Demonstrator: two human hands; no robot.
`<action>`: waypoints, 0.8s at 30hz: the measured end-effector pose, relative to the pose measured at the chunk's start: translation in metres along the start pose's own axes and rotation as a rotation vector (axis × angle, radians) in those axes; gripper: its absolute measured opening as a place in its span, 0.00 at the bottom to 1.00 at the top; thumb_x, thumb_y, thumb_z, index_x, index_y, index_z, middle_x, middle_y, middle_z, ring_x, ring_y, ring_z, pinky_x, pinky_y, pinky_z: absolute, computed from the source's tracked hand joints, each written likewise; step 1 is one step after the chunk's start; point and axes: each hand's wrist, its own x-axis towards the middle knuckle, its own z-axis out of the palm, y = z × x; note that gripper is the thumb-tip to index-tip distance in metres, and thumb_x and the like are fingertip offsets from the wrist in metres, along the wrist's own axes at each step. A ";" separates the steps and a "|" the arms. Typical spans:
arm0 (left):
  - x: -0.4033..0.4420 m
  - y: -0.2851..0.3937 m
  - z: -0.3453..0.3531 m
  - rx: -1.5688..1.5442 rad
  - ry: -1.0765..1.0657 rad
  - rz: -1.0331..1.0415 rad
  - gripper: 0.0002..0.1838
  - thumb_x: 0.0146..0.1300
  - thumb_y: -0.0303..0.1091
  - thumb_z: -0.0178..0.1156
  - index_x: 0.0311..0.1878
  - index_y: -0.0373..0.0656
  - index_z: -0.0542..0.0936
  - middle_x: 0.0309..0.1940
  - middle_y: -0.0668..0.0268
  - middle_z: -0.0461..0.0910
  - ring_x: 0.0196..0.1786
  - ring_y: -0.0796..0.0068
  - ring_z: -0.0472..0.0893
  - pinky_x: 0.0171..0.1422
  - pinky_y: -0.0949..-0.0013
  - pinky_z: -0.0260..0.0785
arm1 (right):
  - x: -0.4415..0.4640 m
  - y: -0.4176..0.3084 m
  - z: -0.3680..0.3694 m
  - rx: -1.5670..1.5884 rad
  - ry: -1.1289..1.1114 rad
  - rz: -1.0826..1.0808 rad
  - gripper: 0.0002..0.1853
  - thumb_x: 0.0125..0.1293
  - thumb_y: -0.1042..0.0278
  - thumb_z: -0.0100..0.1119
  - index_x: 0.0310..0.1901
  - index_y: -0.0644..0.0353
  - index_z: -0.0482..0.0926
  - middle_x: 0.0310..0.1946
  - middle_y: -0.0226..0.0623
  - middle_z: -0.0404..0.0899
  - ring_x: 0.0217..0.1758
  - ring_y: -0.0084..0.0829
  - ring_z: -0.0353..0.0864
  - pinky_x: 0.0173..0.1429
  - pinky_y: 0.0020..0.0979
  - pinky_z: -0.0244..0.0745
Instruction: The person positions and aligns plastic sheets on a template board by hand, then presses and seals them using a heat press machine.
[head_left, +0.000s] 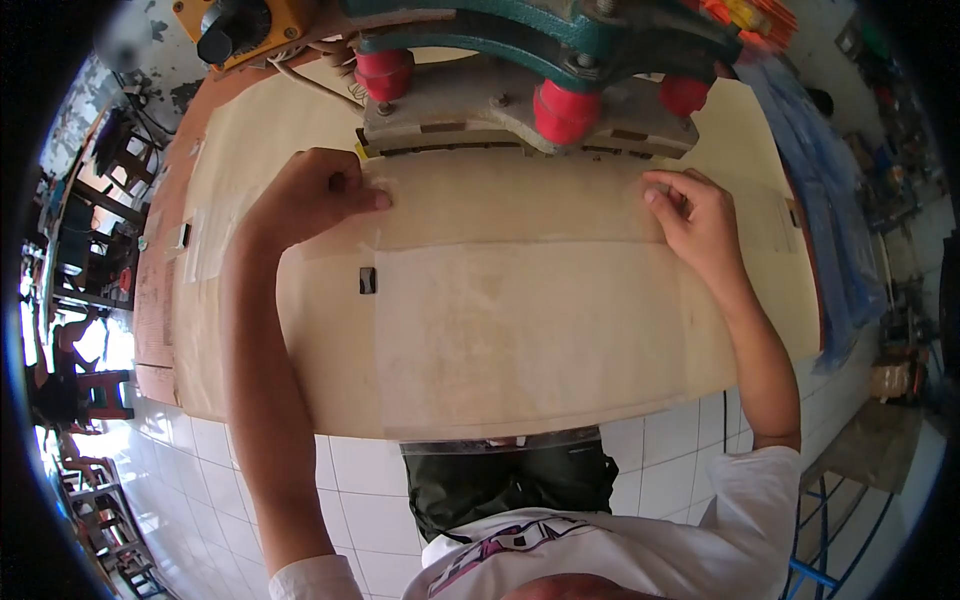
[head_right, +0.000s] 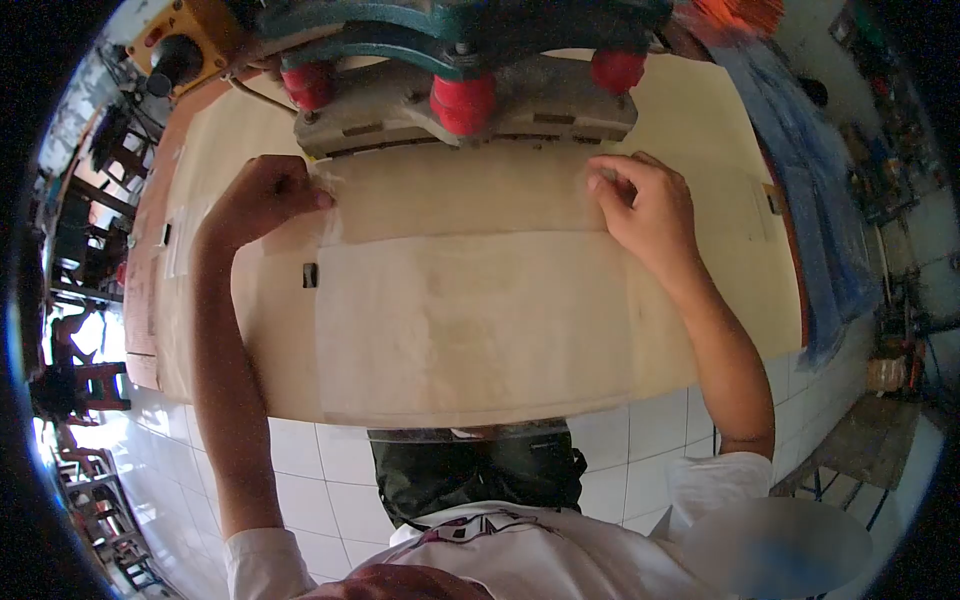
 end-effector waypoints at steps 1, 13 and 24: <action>0.001 -0.002 0.001 -0.014 0.011 -0.006 0.23 0.54 0.43 0.74 0.22 0.38 0.72 0.16 0.71 0.65 0.23 0.78 0.62 0.28 0.67 0.59 | 0.000 0.000 0.001 -0.011 0.000 -0.009 0.10 0.60 0.67 0.66 0.43 0.58 0.86 0.23 0.35 0.77 0.25 0.30 0.76 0.35 0.31 0.73; 0.002 -0.004 -0.002 0.025 -0.011 0.023 0.23 0.55 0.43 0.74 0.21 0.38 0.72 0.15 0.69 0.67 0.23 0.77 0.63 0.28 0.66 0.60 | -0.001 0.003 0.003 0.032 -0.014 0.048 0.11 0.61 0.66 0.66 0.44 0.58 0.87 0.21 0.34 0.78 0.24 0.28 0.75 0.33 0.31 0.72; -0.001 0.003 0.001 0.016 0.025 -0.030 0.22 0.55 0.42 0.74 0.22 0.37 0.73 0.15 0.69 0.67 0.23 0.78 0.64 0.29 0.67 0.61 | -0.001 0.005 0.006 0.063 -0.001 0.032 0.11 0.60 0.68 0.67 0.44 0.60 0.86 0.22 0.34 0.78 0.23 0.26 0.74 0.32 0.30 0.71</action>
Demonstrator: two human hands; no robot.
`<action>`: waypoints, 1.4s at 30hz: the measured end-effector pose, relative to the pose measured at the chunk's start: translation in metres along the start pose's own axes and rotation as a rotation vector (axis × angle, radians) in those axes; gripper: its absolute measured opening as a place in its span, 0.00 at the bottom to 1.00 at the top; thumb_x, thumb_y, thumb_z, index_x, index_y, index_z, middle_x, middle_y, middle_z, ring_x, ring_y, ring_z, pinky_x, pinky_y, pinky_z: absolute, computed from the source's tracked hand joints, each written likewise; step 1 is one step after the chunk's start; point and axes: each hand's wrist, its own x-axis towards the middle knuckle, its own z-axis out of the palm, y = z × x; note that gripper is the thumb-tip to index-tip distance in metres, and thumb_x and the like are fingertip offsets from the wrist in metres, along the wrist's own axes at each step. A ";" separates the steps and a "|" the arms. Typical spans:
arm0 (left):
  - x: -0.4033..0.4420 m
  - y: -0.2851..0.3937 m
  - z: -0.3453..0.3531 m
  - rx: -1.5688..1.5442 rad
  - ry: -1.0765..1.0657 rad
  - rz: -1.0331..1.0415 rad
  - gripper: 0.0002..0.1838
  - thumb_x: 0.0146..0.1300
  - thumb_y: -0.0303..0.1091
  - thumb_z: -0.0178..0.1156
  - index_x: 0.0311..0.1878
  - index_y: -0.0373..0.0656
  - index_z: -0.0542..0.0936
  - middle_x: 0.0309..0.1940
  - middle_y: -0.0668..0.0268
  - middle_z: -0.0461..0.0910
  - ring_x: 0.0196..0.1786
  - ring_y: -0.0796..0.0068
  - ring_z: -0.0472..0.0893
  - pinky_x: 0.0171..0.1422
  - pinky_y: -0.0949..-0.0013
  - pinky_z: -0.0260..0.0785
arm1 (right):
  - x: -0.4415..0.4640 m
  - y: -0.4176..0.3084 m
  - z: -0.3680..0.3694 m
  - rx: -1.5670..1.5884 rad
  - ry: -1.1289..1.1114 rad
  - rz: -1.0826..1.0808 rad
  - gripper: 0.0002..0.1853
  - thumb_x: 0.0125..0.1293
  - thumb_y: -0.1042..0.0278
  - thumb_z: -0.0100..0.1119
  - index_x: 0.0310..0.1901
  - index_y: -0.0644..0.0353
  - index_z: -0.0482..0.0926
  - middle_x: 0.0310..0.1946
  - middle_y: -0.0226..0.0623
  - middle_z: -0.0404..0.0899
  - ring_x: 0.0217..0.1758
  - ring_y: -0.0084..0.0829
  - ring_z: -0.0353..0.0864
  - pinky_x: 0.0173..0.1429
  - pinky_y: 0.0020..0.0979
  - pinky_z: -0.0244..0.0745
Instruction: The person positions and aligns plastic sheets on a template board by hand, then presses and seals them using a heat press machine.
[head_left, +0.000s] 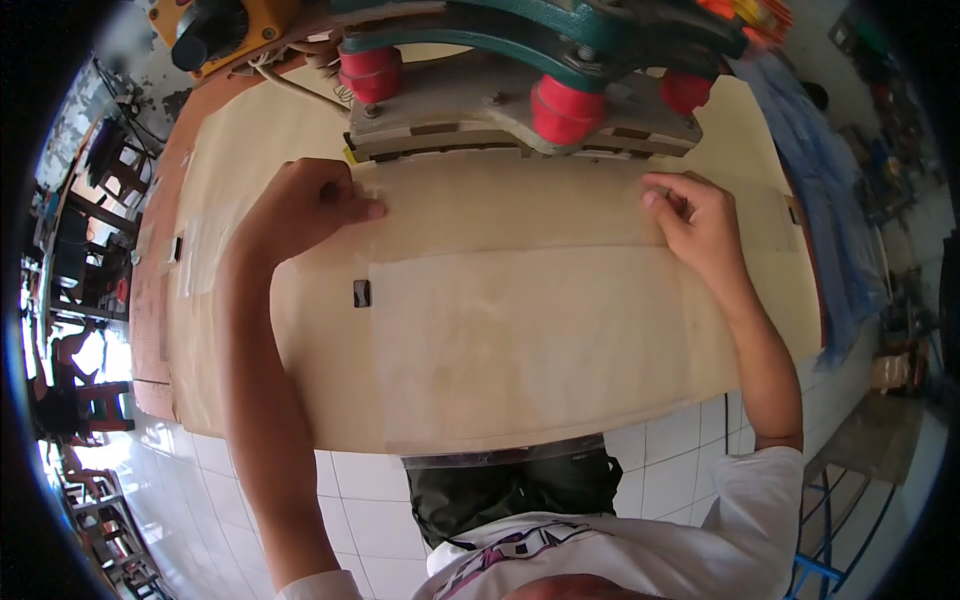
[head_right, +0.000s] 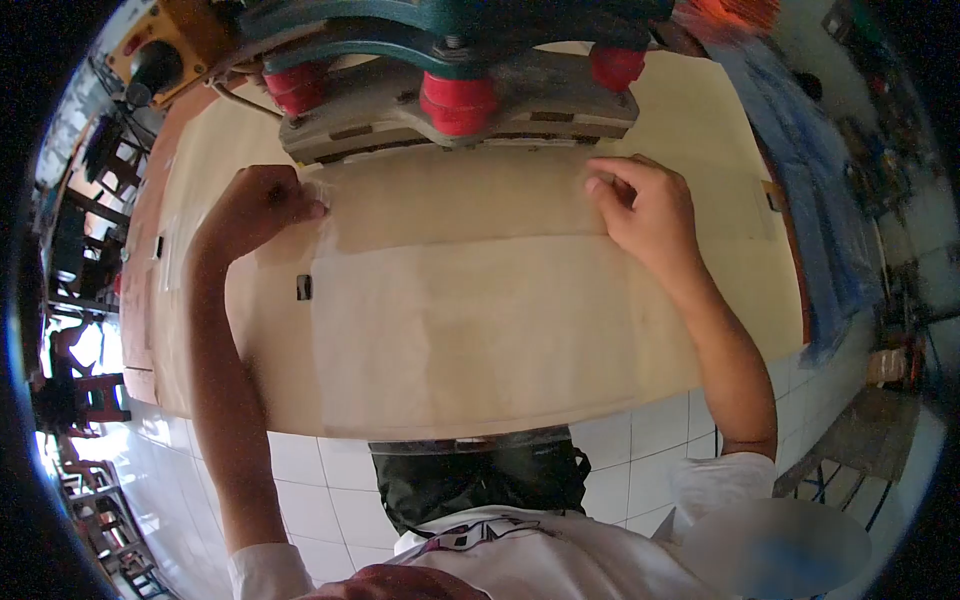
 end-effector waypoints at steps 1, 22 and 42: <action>0.000 0.001 0.001 -0.007 0.008 -0.008 0.23 0.55 0.42 0.74 0.22 0.36 0.72 0.15 0.69 0.67 0.23 0.78 0.64 0.29 0.67 0.61 | 0.000 0.001 0.001 0.017 0.008 -0.013 0.11 0.60 0.68 0.66 0.44 0.59 0.86 0.22 0.34 0.78 0.23 0.26 0.73 0.32 0.29 0.71; 0.000 -0.001 0.002 -0.066 0.006 -0.083 0.21 0.52 0.35 0.76 0.21 0.36 0.70 0.16 0.71 0.63 0.23 0.79 0.60 0.27 0.67 0.58 | -0.006 -0.002 0.000 -0.162 0.059 -0.134 0.10 0.64 0.64 0.65 0.44 0.57 0.84 0.51 0.45 0.78 0.61 0.47 0.73 0.62 0.45 0.67; -0.001 -0.001 -0.002 -0.092 -0.039 -0.087 0.20 0.52 0.37 0.76 0.22 0.38 0.73 0.17 0.73 0.65 0.26 0.82 0.62 0.28 0.69 0.58 | -0.012 -0.005 -0.001 -0.205 -0.035 -0.069 0.13 0.70 0.62 0.59 0.52 0.55 0.81 0.62 0.55 0.72 0.70 0.58 0.66 0.70 0.65 0.57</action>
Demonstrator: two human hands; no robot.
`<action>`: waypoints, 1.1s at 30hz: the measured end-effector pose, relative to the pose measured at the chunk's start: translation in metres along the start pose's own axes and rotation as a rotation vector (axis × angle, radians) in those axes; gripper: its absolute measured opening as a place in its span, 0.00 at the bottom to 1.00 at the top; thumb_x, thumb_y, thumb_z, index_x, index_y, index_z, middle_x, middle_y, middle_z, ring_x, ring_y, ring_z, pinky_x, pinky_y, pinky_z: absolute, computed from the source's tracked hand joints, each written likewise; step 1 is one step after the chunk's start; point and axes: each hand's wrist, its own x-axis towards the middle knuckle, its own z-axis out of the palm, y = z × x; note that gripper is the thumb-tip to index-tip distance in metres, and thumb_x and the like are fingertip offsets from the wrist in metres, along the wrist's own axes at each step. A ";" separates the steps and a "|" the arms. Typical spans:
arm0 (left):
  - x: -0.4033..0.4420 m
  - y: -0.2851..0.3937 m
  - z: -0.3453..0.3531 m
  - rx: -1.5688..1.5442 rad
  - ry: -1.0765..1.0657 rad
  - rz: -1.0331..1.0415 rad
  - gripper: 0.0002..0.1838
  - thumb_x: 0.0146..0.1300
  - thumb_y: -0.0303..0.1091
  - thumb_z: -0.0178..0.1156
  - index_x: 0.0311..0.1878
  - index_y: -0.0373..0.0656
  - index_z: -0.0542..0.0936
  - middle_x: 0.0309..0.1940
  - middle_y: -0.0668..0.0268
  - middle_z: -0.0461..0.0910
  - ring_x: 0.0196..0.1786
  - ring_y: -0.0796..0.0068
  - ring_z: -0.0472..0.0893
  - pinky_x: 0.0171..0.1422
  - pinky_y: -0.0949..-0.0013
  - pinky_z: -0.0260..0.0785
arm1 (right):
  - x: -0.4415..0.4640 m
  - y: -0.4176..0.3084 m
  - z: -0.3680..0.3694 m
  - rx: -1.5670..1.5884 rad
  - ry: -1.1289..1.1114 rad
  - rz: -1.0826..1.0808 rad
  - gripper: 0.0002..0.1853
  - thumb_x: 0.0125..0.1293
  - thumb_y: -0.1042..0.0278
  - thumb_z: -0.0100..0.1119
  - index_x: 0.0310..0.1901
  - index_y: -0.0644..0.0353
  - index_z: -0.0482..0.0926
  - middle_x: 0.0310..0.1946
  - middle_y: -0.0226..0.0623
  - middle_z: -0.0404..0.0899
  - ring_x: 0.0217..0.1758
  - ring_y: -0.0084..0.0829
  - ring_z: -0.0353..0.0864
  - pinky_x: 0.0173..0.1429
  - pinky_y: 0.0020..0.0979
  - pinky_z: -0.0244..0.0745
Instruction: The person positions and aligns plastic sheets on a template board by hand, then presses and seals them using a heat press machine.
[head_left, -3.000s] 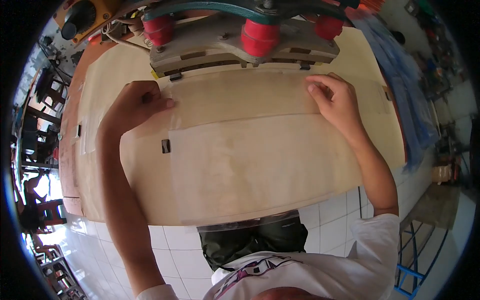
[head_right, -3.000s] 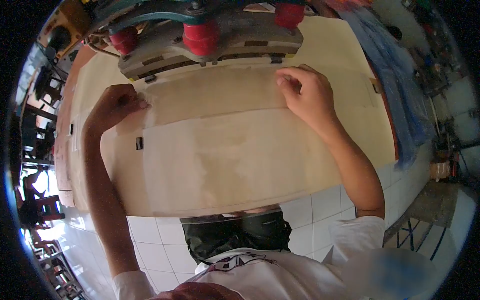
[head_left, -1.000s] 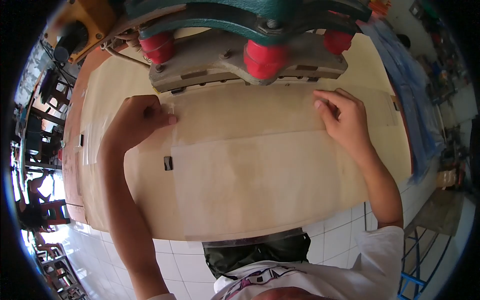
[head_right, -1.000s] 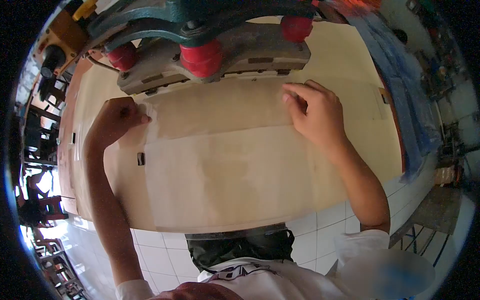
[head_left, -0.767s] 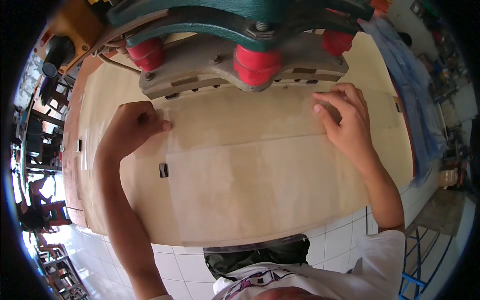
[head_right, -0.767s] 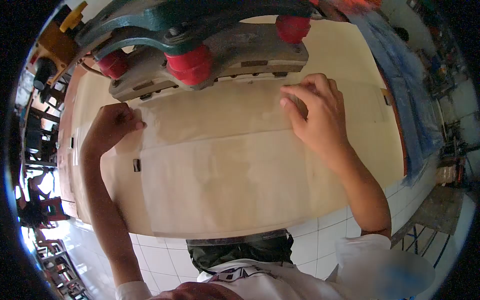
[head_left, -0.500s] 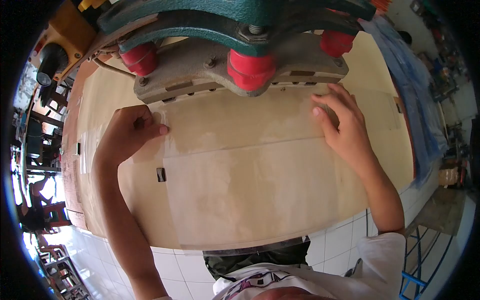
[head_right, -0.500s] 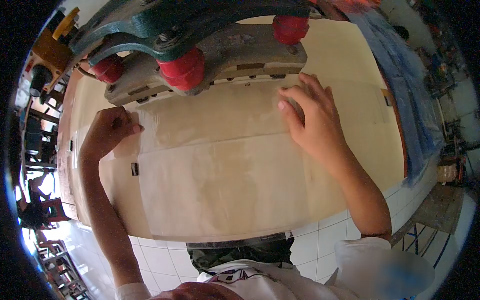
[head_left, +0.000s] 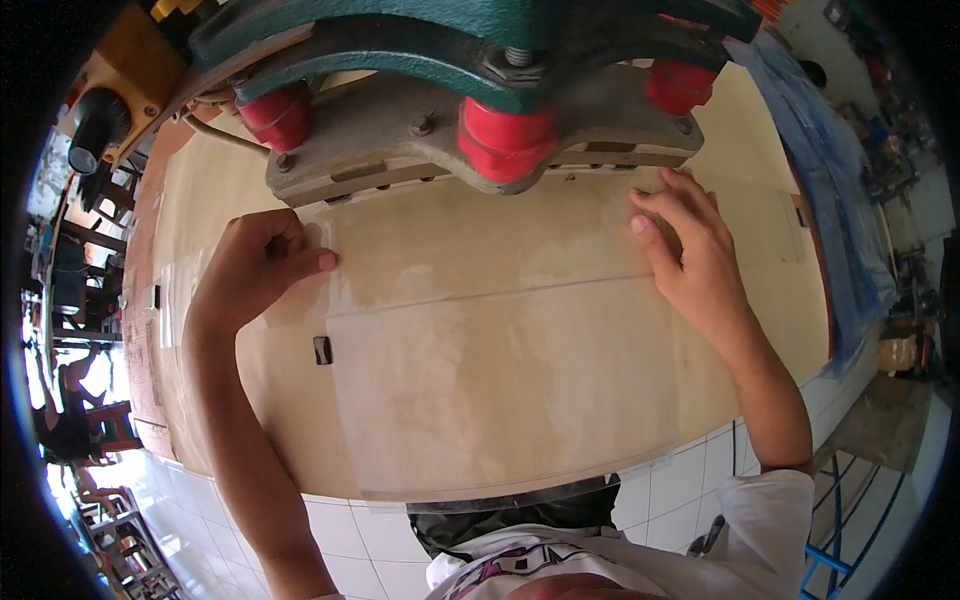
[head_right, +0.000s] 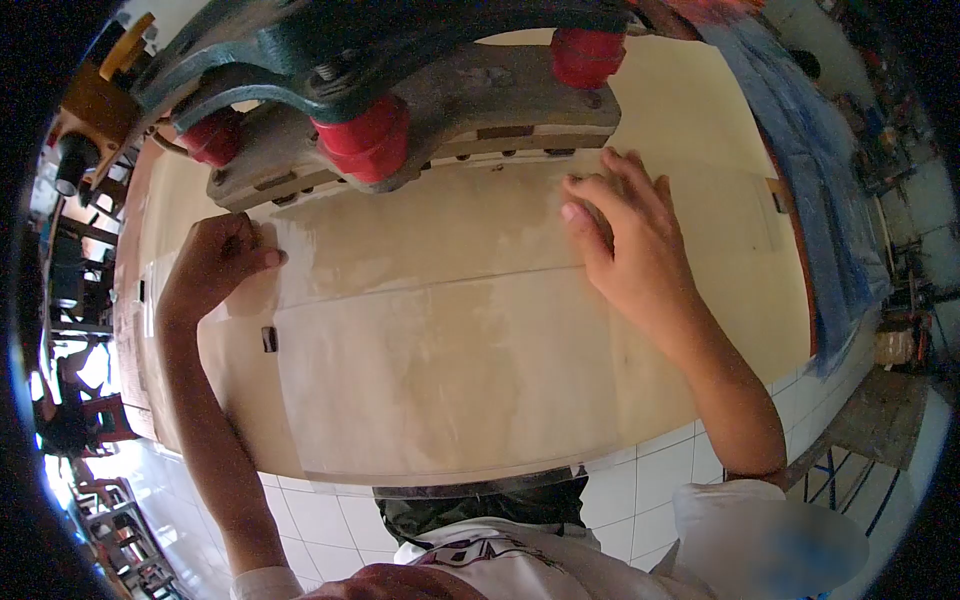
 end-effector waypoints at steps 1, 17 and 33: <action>0.000 -0.001 0.000 -0.016 0.001 0.006 0.20 0.52 0.36 0.76 0.22 0.38 0.72 0.17 0.73 0.65 0.26 0.82 0.61 0.28 0.69 0.58 | 0.000 0.000 0.000 -0.008 0.000 -0.001 0.13 0.70 0.62 0.59 0.52 0.55 0.81 0.63 0.55 0.72 0.70 0.58 0.66 0.70 0.65 0.57; 0.001 -0.002 0.004 -0.031 0.021 0.011 0.20 0.52 0.34 0.76 0.21 0.38 0.71 0.16 0.74 0.62 0.24 0.82 0.60 0.27 0.70 0.56 | -0.001 0.004 0.003 0.031 0.021 -0.038 0.12 0.69 0.63 0.59 0.51 0.56 0.80 0.61 0.57 0.73 0.69 0.59 0.68 0.69 0.65 0.58; 0.000 0.002 0.002 -0.002 0.020 0.001 0.22 0.51 0.37 0.77 0.22 0.38 0.72 0.16 0.73 0.63 0.24 0.82 0.61 0.27 0.70 0.57 | 0.000 0.002 0.001 -0.020 0.031 -0.041 0.14 0.70 0.63 0.57 0.54 0.56 0.77 0.61 0.58 0.73 0.68 0.60 0.68 0.67 0.68 0.60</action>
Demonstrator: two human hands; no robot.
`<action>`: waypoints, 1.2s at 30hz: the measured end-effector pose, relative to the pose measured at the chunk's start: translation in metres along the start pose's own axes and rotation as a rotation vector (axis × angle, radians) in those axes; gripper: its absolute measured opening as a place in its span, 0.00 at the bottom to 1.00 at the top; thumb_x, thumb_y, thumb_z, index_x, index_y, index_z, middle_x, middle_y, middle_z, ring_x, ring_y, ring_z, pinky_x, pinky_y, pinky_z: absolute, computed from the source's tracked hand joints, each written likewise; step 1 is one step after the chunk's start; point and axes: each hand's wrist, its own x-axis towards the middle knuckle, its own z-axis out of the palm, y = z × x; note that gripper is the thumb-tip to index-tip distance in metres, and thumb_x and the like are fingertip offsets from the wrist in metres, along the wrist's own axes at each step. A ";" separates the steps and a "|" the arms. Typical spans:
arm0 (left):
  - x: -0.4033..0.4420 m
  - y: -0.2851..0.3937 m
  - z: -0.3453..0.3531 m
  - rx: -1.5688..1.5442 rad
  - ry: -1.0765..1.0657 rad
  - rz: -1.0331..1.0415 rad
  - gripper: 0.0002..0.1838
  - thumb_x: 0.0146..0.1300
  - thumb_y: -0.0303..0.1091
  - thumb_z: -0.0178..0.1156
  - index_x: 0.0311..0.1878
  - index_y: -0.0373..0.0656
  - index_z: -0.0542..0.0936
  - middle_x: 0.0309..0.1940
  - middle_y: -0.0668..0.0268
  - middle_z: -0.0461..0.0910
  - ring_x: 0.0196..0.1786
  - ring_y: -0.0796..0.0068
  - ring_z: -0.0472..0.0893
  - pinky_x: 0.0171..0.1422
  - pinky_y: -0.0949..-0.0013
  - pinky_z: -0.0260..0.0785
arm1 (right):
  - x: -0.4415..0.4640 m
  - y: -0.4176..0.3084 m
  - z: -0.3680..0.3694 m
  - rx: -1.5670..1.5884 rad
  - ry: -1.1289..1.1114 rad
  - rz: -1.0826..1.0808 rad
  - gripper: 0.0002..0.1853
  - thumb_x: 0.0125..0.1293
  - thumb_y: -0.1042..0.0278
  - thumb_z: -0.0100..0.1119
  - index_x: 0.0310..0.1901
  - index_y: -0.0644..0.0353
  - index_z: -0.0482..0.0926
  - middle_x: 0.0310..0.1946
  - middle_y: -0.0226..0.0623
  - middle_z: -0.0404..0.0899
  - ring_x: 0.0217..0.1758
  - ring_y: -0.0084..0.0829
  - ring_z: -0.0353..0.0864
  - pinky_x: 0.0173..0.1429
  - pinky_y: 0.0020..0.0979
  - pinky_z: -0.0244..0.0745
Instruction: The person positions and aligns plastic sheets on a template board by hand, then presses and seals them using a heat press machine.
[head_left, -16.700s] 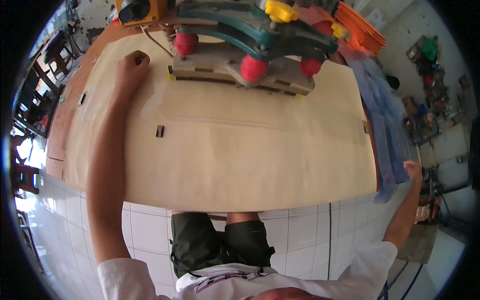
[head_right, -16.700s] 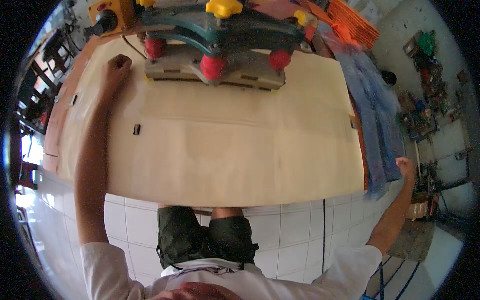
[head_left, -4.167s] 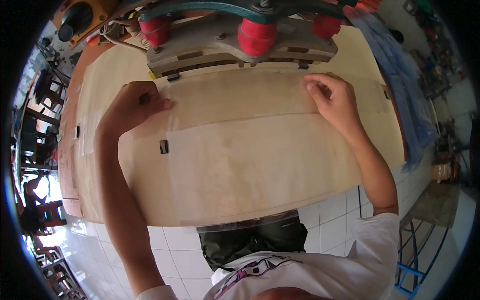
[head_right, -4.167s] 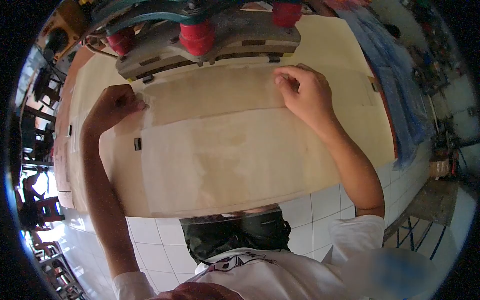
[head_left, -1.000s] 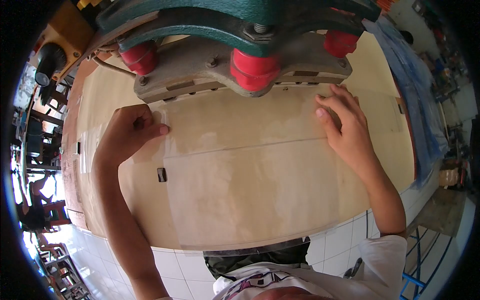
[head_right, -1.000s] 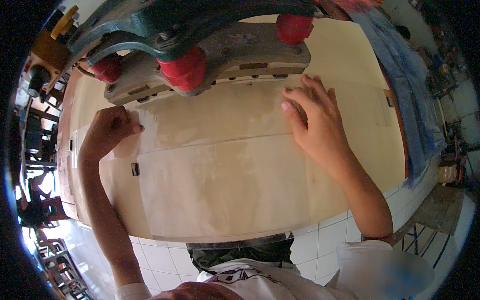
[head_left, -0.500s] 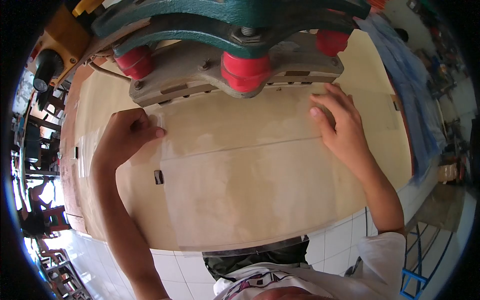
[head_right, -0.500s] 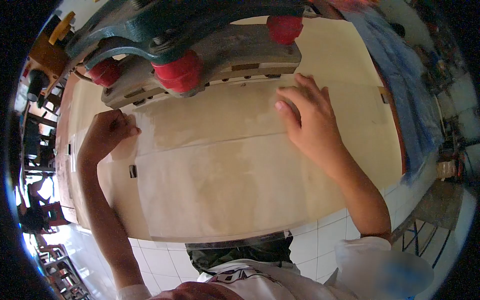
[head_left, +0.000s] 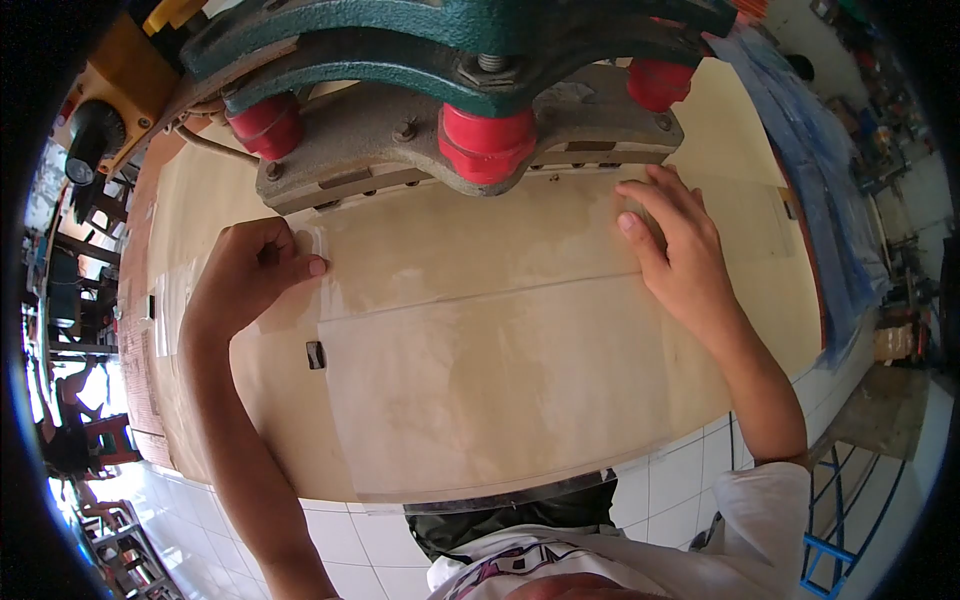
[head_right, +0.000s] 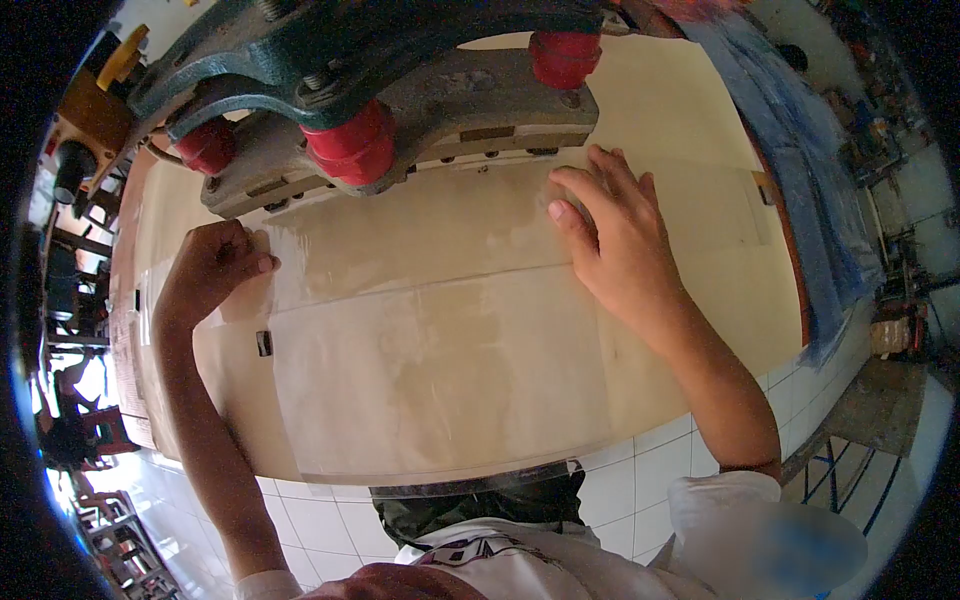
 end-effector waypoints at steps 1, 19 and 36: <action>0.000 0.000 0.000 -0.011 -0.001 -0.002 0.22 0.51 0.37 0.77 0.22 0.38 0.72 0.16 0.73 0.63 0.24 0.82 0.61 0.27 0.70 0.57 | 0.000 0.000 0.000 -0.001 -0.003 -0.001 0.14 0.70 0.63 0.57 0.54 0.56 0.77 0.61 0.58 0.72 0.68 0.60 0.68 0.67 0.68 0.60; 0.001 -0.005 -0.001 -0.010 -0.026 0.012 0.22 0.53 0.38 0.76 0.21 0.40 0.70 0.18 0.72 0.67 0.26 0.82 0.63 0.28 0.70 0.60 | 0.000 0.002 0.000 -0.004 -0.022 0.024 0.16 0.70 0.62 0.57 0.56 0.56 0.79 0.64 0.60 0.71 0.71 0.59 0.66 0.70 0.66 0.57; 0.001 -0.006 -0.002 -0.020 -0.028 0.004 0.22 0.52 0.38 0.76 0.22 0.40 0.71 0.18 0.74 0.64 0.26 0.83 0.62 0.28 0.70 0.57 | 0.002 0.002 -0.002 0.026 -0.029 0.037 0.15 0.70 0.62 0.58 0.56 0.55 0.79 0.63 0.61 0.71 0.70 0.59 0.67 0.70 0.65 0.58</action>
